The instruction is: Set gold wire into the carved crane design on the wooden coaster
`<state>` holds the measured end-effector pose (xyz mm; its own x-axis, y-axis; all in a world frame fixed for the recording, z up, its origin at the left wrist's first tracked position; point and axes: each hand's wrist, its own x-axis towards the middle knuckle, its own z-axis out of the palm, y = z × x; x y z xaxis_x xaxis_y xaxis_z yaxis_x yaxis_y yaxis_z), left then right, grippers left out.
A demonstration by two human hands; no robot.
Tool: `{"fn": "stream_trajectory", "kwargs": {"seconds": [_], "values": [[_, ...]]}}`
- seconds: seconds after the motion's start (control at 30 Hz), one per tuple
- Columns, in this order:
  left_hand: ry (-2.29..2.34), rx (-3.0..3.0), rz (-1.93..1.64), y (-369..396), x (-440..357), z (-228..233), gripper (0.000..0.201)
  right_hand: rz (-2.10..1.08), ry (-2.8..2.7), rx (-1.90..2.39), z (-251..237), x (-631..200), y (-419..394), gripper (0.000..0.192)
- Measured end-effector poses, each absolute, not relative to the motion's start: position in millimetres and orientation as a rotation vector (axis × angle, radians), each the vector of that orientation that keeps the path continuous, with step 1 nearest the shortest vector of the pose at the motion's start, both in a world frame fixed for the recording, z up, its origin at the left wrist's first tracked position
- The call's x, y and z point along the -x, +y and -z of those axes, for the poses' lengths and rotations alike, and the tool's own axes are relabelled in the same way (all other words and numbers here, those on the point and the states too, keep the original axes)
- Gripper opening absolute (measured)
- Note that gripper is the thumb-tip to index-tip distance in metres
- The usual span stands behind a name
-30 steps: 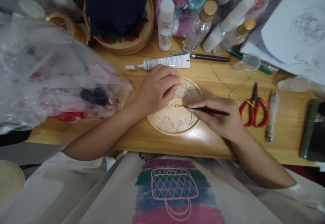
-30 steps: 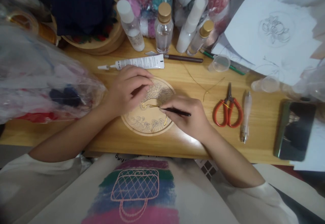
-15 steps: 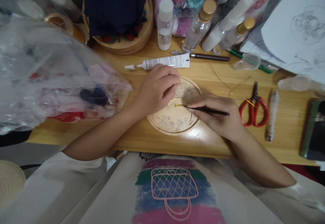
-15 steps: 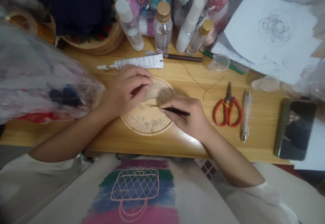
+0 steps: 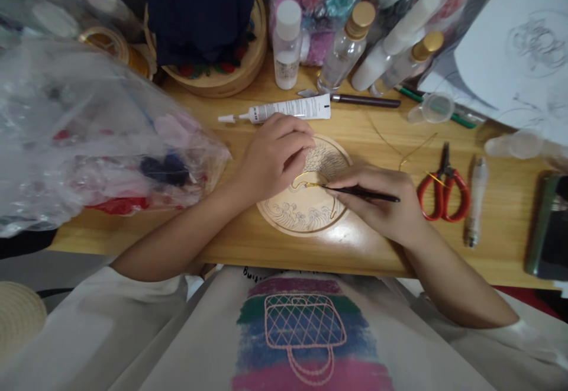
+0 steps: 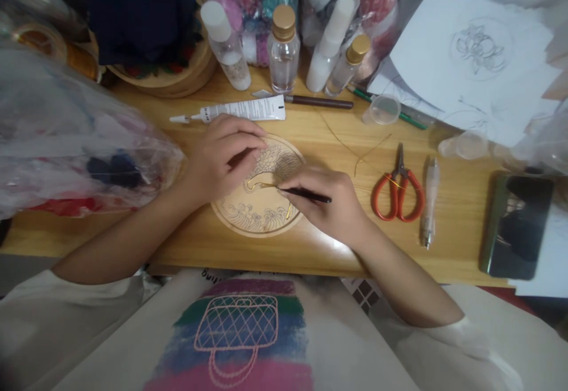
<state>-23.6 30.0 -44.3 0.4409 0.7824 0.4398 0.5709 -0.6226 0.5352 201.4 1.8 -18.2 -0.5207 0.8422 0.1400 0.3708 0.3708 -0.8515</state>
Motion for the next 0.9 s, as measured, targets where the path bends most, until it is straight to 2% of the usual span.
{"fn": "stream_trajectory", "kwargs": {"seconds": [0.53,0.77,0.9], "values": [[1.165,-2.347,-1.013,27.5,21.9,41.9,0.010,-1.128,-1.784,1.216,18.7,-196.1,0.3,0.007],[1.189,-2.322,-1.016,25.4,20.0,38.5,0.013,-1.291,-1.623,1.224,27.3,-193.5,8.2,0.011],[1.225,-2.267,-1.000,24.9,20.6,39.1,0.017,-1.252,-1.646,1.184,31.0,-191.1,14.7,0.016]]}}
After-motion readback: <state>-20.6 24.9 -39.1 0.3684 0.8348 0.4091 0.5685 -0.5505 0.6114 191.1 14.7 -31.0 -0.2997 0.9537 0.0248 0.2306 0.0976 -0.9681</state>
